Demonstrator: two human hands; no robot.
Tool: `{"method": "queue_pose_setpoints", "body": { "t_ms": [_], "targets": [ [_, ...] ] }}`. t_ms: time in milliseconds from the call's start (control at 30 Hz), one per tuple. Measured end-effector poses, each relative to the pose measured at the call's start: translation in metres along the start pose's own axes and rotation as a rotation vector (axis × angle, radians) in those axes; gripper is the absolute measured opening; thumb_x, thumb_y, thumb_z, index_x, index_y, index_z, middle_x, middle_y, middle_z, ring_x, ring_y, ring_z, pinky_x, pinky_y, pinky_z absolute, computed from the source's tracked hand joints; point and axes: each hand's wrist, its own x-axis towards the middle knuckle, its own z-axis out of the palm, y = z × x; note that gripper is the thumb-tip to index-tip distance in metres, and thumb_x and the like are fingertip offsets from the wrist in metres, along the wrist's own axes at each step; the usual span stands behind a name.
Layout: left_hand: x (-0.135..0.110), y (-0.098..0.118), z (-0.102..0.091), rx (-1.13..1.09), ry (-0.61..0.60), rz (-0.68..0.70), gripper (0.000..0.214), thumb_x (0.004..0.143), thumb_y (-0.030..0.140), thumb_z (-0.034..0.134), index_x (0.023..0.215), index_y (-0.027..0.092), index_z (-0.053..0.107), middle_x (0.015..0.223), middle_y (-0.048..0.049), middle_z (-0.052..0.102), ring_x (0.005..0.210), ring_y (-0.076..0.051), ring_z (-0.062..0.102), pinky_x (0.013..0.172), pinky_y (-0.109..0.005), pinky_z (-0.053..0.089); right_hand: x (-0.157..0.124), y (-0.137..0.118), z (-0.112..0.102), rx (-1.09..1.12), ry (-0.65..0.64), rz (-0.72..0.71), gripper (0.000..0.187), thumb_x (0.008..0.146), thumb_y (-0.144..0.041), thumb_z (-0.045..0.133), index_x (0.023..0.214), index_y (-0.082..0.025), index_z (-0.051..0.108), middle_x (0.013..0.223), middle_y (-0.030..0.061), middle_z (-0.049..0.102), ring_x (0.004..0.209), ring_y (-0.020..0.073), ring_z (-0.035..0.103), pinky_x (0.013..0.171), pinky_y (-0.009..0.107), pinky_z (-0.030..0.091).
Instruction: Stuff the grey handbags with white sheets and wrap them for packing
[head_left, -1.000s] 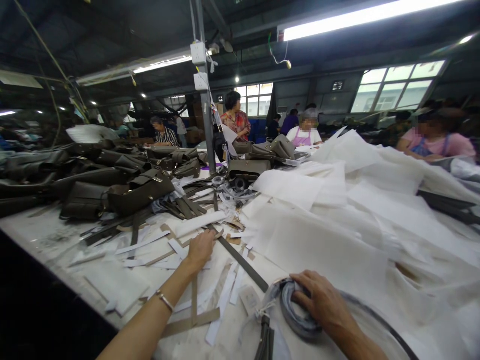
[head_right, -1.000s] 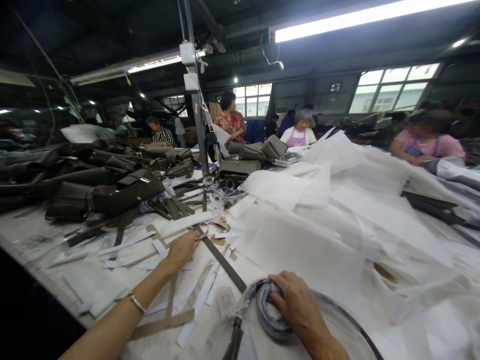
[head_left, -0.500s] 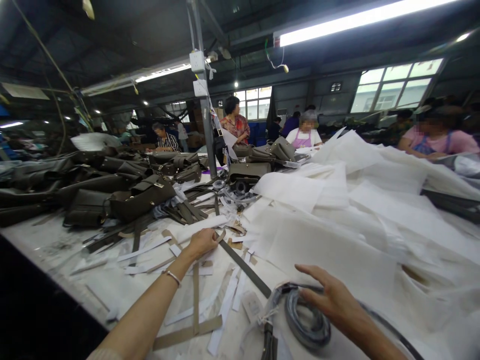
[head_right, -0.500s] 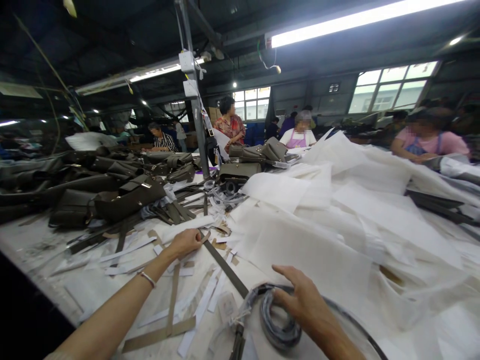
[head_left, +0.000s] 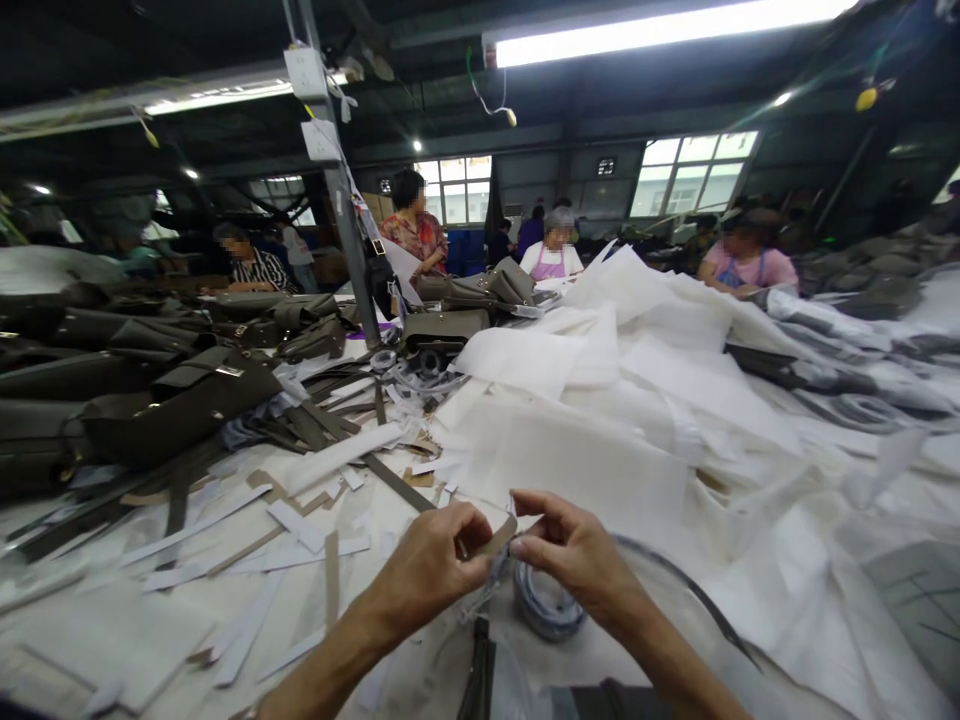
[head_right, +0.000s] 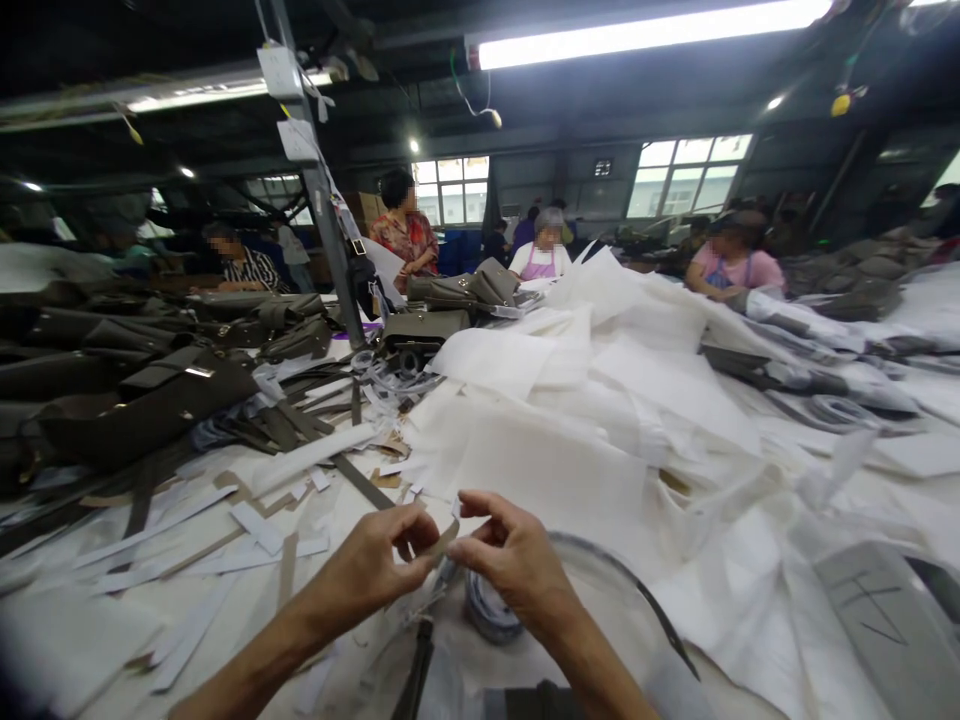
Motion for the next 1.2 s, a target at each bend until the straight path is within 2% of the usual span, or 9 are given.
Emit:
{"method": "queue_pose_setpoints", "body": {
  "t_ms": [133,200,300,433,567,733,933,1133,1200],
  "targets": [
    [0.000,0.010,0.009,0.027,0.000,0.025,0.006,0.079,0.025,0.064,0.075,0.021,0.062,0.072,0.0007,0.063,0.065,-0.014,0.056,0.061,-0.024,0.041,-0.001,0.008,-0.002,0.109,0.009,-0.004,0.038,0.066,-0.040,0.083,0.096,-0.017,0.075,0.086,0.0035,0.072,0.064,0.0137,0.061,0.055,0.024,0.051],
    [0.000,0.015,0.008,-0.045,-0.009,0.028,0.004,0.080,0.025,0.064,0.080,0.022,0.062,0.080,-0.0007,0.065,0.073,-0.015,0.059,0.065,-0.024,0.043,-0.002,0.011,-0.004,0.110,0.026,-0.013,0.038,0.065,-0.042,0.084,0.093,-0.017,0.075,0.079,0.0024,0.071,0.064,0.0144,0.061,0.057,0.024,0.051],
    [0.001,0.023,0.004,-0.243,-0.009,-0.016,0.017,0.087,0.037,0.059,0.086,0.020,0.062,0.086,-0.0024,0.064,0.080,-0.017,0.058,0.068,-0.024,0.043,-0.004,0.011,-0.003,0.018,0.040,-0.078,0.036,0.068,-0.043,0.083,0.093,-0.018,0.075,0.073,0.0018,0.070,0.064,0.0152,0.062,0.060,0.025,0.051],
    [0.008,0.026,0.004,-0.465,-0.072,-0.105,0.040,0.088,0.054,0.054,0.071,0.018,0.055,0.065,0.0023,0.052,0.061,-0.012,0.046,0.057,-0.023,0.035,-0.008,0.006,0.001,-0.192,0.025,-0.254,0.023,0.074,-0.035,0.078,0.093,-0.021,0.076,0.078,0.0022,0.072,0.065,0.0152,0.063,0.064,0.025,0.052],
    [0.014,0.023,0.012,-0.569,-0.075,-0.182,0.040,0.080,0.053,0.064,0.067,0.018,0.052,0.058,0.0038,0.050,0.055,-0.011,0.045,0.055,-0.023,0.034,-0.009,0.003,0.003,-0.262,0.020,-0.350,0.019,0.078,-0.031,0.075,0.095,-0.023,0.076,0.082,0.0024,0.073,0.066,0.0148,0.065,0.065,0.024,0.052],
    [0.010,0.018,0.018,-0.799,-0.105,-0.195,0.045,0.081,0.060,0.064,0.070,0.018,0.051,0.061,0.0032,0.053,0.057,-0.011,0.049,0.058,-0.023,0.038,-0.009,0.005,0.003,-0.261,0.032,-0.300,0.019,0.077,-0.034,0.075,0.093,-0.022,0.076,0.076,0.0016,0.072,0.064,0.0149,0.065,0.064,0.024,0.053],
    [0.007,0.011,0.025,-0.799,-0.087,-0.230,0.050,0.079,0.066,0.065,0.076,0.016,0.055,0.066,0.0013,0.057,0.060,-0.012,0.054,0.059,-0.024,0.040,-0.008,0.009,0.007,-0.223,0.017,-0.294,0.018,0.075,-0.027,0.075,0.092,-0.022,0.077,0.077,0.0012,0.073,0.063,0.0150,0.065,0.064,0.024,0.053],
    [0.012,0.002,0.034,-0.933,-0.113,-0.266,0.060,0.065,0.072,0.073,0.068,0.019,0.047,0.056,0.0046,0.050,0.052,-0.009,0.043,0.054,-0.022,0.031,-0.006,0.010,0.011,-0.177,0.038,-0.251,0.019,0.068,-0.026,0.079,0.086,-0.021,0.078,0.074,0.0010,0.073,0.060,0.0144,0.065,0.059,0.023,0.049],
    [0.011,0.001,0.036,-1.006,-0.104,-0.291,0.059,0.064,0.071,0.076,0.068,0.019,0.047,0.055,0.0053,0.049,0.053,-0.008,0.041,0.055,-0.022,0.030,-0.005,0.011,0.012,-0.170,0.047,-0.239,0.020,0.066,-0.027,0.081,0.085,-0.021,0.079,0.071,0.0004,0.073,0.059,0.0143,0.064,0.058,0.023,0.048]
  ]
}}
